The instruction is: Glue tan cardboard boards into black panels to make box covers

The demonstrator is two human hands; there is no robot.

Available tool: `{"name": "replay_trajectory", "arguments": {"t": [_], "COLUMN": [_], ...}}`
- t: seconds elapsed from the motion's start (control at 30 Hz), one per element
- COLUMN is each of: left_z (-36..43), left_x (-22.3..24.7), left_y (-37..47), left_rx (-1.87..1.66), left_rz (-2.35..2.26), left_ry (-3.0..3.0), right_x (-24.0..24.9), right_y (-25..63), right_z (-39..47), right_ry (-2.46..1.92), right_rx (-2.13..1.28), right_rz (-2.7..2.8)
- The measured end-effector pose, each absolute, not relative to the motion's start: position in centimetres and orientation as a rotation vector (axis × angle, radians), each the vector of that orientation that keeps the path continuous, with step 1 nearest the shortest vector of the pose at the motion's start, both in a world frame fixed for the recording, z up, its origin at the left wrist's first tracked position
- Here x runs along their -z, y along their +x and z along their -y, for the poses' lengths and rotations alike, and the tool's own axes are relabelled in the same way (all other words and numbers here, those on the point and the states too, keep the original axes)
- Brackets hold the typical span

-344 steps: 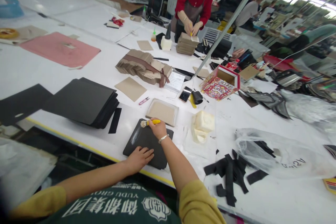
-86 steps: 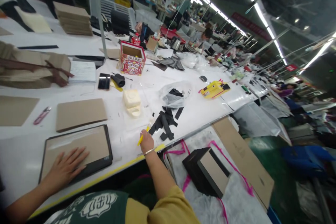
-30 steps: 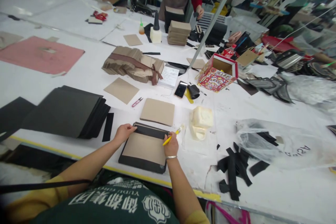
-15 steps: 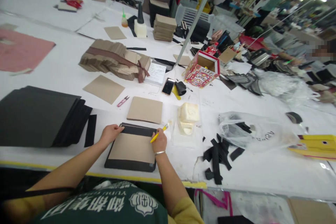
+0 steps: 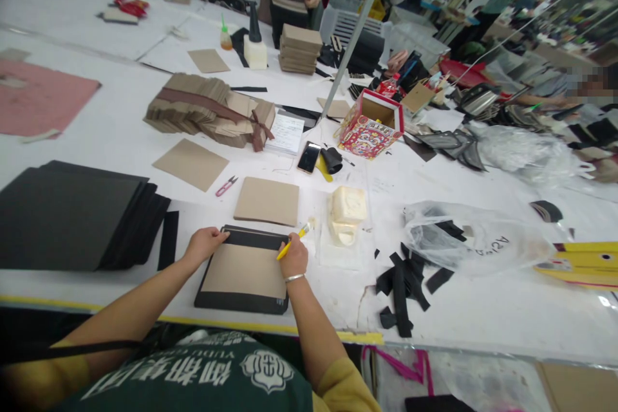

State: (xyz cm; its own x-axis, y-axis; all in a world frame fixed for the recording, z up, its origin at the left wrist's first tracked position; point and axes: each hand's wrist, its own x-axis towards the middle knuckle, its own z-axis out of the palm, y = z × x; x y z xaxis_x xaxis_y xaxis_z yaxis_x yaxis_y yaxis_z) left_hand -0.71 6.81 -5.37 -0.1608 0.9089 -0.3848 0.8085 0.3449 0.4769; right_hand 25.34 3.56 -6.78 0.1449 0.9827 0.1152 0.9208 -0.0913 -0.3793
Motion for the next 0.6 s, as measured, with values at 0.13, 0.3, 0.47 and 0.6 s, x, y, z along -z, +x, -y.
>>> {"name": "replay_trajectory", "arguments": {"t": [0.13, 0.3, 0.47, 0.6], "left_z": [-5.5, -3.0, -1.9, -1.5], "left_x": [4.4, 5.3, 5.1, -0.5], "left_y": [0.0, 2.2, 0.1, -4.8], "left_rx": [-0.36, -0.195, 0.019, -0.084], "left_rz": [-2.019, -1.286, -1.531, -1.737], "left_ry": [2.067, 2.699, 2.591, 2.564], "right_x": [6.3, 6.7, 7.3, 6.0], "right_y": [24.5, 21.5, 23.7, 26.9], "right_z": [-3.4, -2.4, -1.0, 0.3], "right_ry": [-1.889, -1.328, -1.489, -1.548], "right_rx": [-0.074, -0.3, -0.252, -0.144], "right_rz": [1.897, 2.283, 2.355, 2.347]}}
